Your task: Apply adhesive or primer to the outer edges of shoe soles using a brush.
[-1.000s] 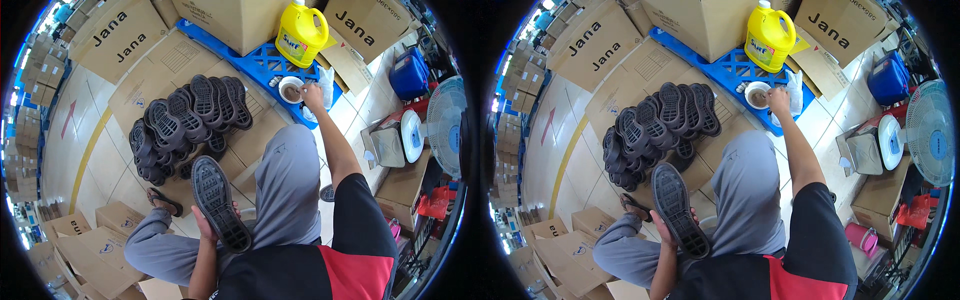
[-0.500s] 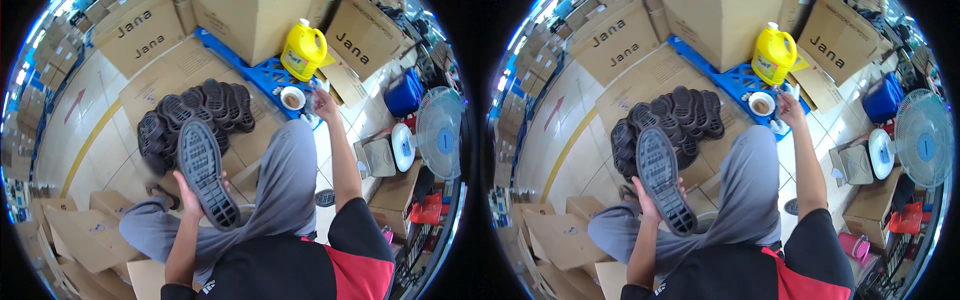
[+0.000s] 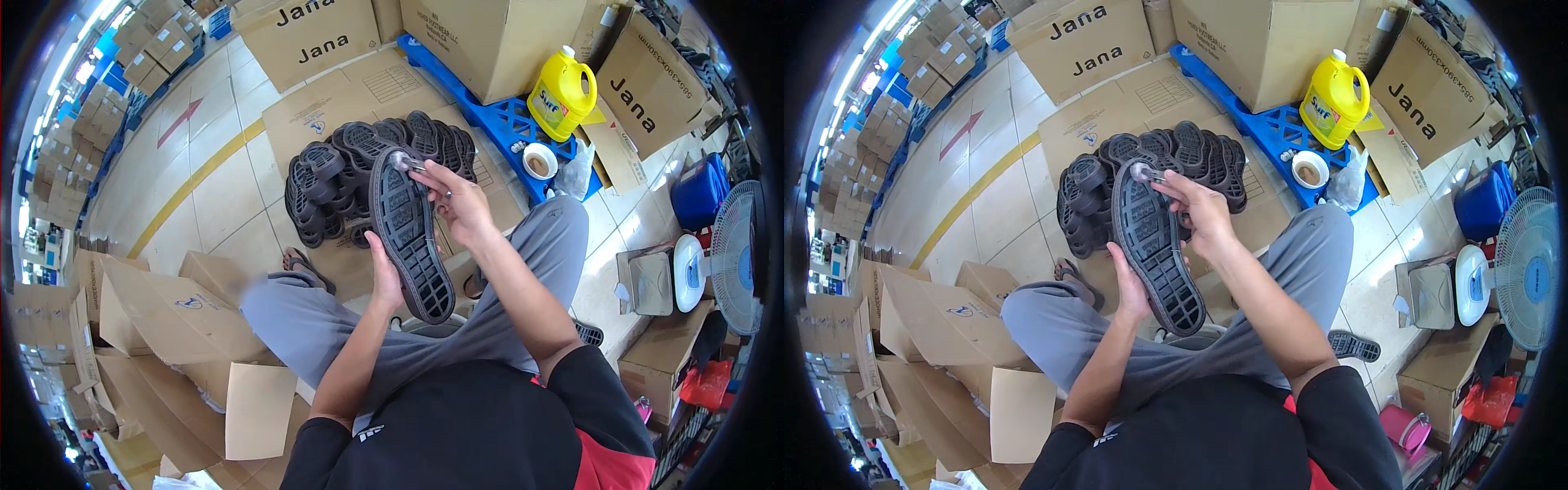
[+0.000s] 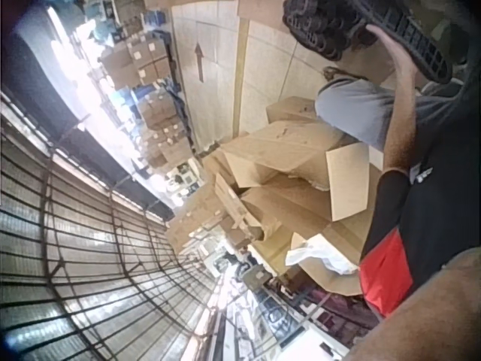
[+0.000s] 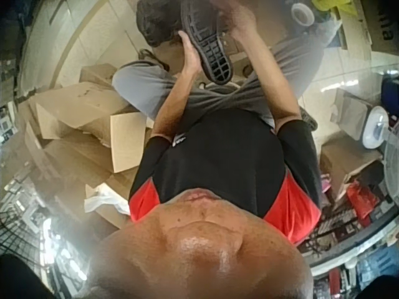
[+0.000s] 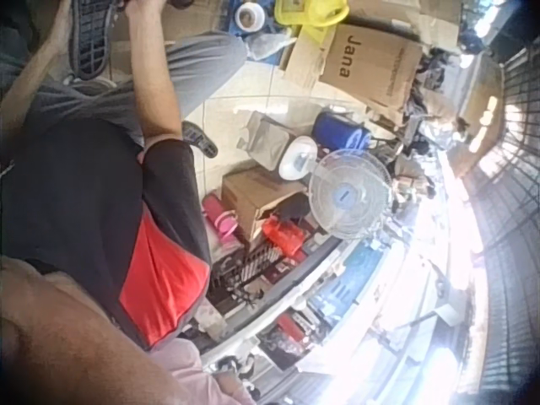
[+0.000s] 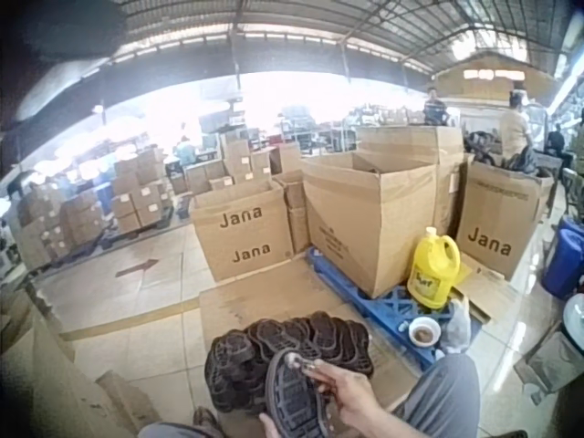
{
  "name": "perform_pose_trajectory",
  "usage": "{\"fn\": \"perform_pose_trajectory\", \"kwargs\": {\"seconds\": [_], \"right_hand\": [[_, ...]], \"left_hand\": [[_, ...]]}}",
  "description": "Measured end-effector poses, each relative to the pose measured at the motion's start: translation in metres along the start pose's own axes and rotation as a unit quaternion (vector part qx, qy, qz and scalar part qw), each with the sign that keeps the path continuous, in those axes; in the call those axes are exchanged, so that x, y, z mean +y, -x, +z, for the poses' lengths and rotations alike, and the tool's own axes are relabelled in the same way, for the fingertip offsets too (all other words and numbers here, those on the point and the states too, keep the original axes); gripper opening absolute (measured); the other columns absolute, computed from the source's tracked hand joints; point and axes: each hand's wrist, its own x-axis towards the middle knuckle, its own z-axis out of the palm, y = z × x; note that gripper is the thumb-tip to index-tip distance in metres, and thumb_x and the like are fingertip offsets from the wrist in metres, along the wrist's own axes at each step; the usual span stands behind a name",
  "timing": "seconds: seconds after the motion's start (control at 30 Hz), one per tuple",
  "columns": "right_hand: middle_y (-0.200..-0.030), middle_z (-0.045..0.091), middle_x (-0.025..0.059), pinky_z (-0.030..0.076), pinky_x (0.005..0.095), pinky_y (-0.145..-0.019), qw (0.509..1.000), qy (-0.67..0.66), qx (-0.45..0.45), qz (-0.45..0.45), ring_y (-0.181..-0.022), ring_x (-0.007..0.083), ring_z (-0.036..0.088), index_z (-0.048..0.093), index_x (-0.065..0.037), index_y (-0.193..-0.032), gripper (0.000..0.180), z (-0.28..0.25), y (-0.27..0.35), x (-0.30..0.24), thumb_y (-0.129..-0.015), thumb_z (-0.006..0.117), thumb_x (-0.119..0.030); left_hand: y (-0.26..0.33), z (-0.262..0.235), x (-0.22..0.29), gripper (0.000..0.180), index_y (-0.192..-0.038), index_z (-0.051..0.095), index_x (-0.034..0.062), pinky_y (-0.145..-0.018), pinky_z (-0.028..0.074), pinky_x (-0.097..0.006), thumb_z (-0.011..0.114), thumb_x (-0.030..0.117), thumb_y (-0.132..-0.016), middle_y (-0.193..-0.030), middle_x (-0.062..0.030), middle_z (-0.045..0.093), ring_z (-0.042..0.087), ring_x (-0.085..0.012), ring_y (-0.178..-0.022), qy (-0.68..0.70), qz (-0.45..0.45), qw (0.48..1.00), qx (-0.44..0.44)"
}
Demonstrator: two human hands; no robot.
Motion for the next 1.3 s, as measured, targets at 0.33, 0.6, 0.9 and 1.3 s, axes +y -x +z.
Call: {"fn": "perform_pose_trajectory", "kwargs": {"seconds": [0.33, 0.6, 0.9, 1.3], "right_hand": [[-0.087, 0.069, 0.0032, 0.03, 0.0178, -0.053, 0.994, 0.017, 0.069, -0.088, -0.062, 0.0027, 0.046, 0.067, -0.004, -0.092, 0.026, 0.013, 0.0, 0.014, -0.08, 0.065, -0.026], [-0.069, 0.066, 0.006, 0.044, 0.023, -0.062, 0.954, 0.21, -0.053, -0.207, -0.066, 0.0076, 0.056, 0.071, 0.0, -0.083, 0.02, 0.003, 0.027, 0.031, -0.076, 0.07, -0.019], [-0.07, 0.065, 0.0046, 0.028, 0.0362, -0.087, 0.827, 0.483, -0.094, -0.272, -0.067, 0.0177, 0.046, 0.071, -0.012, -0.076, 0.01, -0.032, 0.1, 0.058, -0.073, 0.071, -0.022], [-0.09, 0.067, -0.0003, 0.038, 0.0309, -0.074, 0.613, 0.558, -0.071, -0.555, -0.08, 0.0175, 0.052, 0.07, -0.01, -0.078, 0.013, -0.022, 0.064, -0.02, -0.066, 0.073, -0.011]], "left_hand": [[0.003, -0.007, -0.008, 0.087, -0.121, 0.045, 0.0016, -0.075, 0.051, -0.033, 0.018, 0.074, -0.081, -0.102, -0.0114, 0.059, 0.061, -0.0205, -0.084, 0.007, -0.006, 1.0, 0.006], [0.003, 0.004, 0.015, 0.086, -0.122, 0.046, 0.0027, -0.078, 0.051, -0.033, 0.022, 0.074, -0.081, -0.108, -0.0119, 0.058, 0.059, -0.0206, -0.091, 0.046, -0.002, 0.998, 0.034], [0.005, -0.009, 0.037, 0.097, -0.126, 0.041, -0.0007, -0.075, 0.052, -0.043, 0.016, 0.079, -0.077, -0.109, -0.0215, 0.056, 0.061, -0.0305, -0.088, 0.087, 0.046, 0.994, -0.054], [0.011, 0.004, 0.036, 0.099, -0.124, 0.045, 0.0005, -0.07, 0.054, -0.04, 0.018, 0.081, -0.074, -0.102, -0.019, 0.06, 0.063, -0.0285, -0.08, 0.092, -0.05, 0.994, -0.034]]}}
